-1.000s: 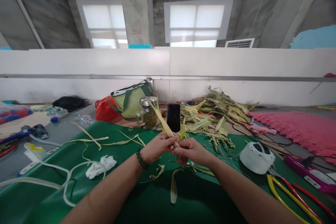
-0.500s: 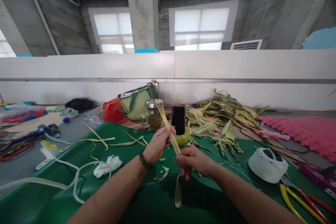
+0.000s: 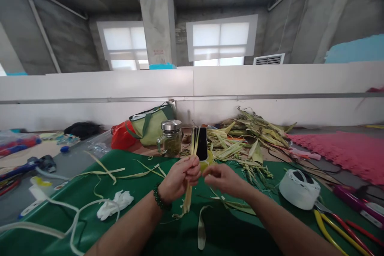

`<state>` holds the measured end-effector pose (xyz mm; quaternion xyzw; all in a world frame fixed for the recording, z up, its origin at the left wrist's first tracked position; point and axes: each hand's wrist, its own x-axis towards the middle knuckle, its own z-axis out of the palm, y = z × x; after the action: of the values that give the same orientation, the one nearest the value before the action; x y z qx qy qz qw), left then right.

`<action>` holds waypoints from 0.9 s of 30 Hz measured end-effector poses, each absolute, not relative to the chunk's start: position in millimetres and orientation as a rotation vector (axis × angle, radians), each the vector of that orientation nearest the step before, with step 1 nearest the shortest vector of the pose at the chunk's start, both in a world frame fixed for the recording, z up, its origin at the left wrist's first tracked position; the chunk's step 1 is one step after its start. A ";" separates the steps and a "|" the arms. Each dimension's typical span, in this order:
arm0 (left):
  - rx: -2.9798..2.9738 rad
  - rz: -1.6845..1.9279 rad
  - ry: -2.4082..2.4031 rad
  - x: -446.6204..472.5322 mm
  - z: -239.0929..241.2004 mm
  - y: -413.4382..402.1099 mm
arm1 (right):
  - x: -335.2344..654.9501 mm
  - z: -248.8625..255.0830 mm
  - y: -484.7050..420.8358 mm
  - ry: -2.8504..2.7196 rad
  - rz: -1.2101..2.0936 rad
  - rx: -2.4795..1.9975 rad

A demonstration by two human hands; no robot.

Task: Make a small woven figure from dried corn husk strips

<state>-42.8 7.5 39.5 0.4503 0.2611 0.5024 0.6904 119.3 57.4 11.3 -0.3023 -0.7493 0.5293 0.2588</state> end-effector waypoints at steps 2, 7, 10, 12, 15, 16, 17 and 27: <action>1.066 0.925 0.666 -39.4 38.9 3.4 | 128.0 20.8 64.8 -1.846 1.425 -0.709; 1.079 0.672 0.814 -37.2 38.4 -0.2 | 143.5 33.1 76.7 -1.430 1.459 -0.569; 1.082 0.697 0.852 -40.5 39.8 2.4 | 146.9 34.2 80.5 -1.349 1.443 -0.590; 1.091 0.712 0.873 -41.6 41.1 4.3 | 145.8 33.7 81.6 -1.291 1.480 -0.592; 1.121 0.729 0.894 -38.9 43.1 7.0 | 142.7 33.6 83.6 -1.172 1.550 -0.600; 1.134 0.738 0.897 -37.1 43.8 7.9 | 142.5 34.0 85.1 -1.146 1.569 -0.612; 1.146 0.746 0.899 -35.3 44.2 8.7 | 143.1 34.6 87.2 -1.133 1.570 -0.631; 1.146 0.748 0.923 -42.5 40.4 10.0 | 162.9 36.3 106.0 -1.210 1.158 -0.697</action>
<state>-42.5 10.0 40.4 0.5103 0.4107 0.3332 0.6782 162.9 106.0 36.3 -0.3027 -0.5253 0.5029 0.6161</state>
